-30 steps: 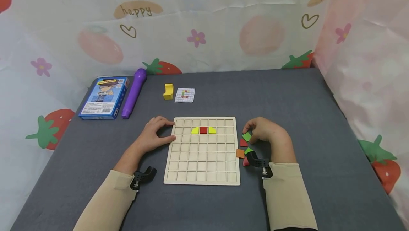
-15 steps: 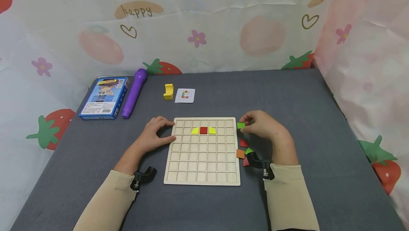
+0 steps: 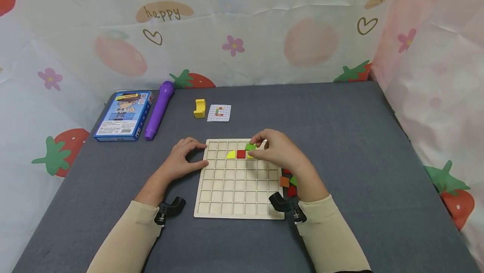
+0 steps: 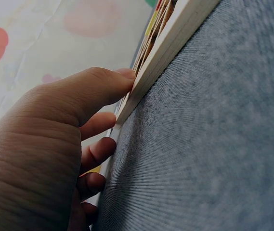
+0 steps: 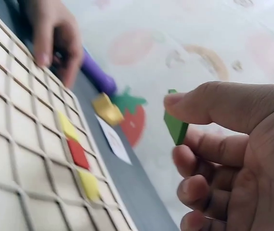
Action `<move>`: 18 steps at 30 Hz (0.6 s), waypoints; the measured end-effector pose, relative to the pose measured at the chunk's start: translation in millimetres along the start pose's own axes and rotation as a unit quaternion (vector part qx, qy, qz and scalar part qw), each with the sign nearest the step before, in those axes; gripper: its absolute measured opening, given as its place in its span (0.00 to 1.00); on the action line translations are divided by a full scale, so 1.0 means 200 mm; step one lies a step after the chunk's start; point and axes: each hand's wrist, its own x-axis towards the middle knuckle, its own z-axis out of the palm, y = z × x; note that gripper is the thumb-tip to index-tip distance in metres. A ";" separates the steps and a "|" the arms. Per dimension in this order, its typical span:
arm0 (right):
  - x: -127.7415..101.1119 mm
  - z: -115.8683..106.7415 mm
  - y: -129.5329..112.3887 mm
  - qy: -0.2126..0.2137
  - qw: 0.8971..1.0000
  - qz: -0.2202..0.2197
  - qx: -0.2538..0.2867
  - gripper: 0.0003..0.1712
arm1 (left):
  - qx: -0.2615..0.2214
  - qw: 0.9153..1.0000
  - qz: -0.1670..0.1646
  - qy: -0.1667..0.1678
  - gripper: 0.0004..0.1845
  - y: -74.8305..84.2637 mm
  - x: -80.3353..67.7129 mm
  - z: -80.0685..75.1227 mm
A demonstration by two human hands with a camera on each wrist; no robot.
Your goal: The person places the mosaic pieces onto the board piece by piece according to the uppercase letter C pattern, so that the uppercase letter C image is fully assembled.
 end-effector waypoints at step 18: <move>0.11 0.36 -0.05 -0.012 0.996 0.008 -0.092 0.15 | 0.003 1.000 -0.002 0.001 0.29 0.01 0.00 0.00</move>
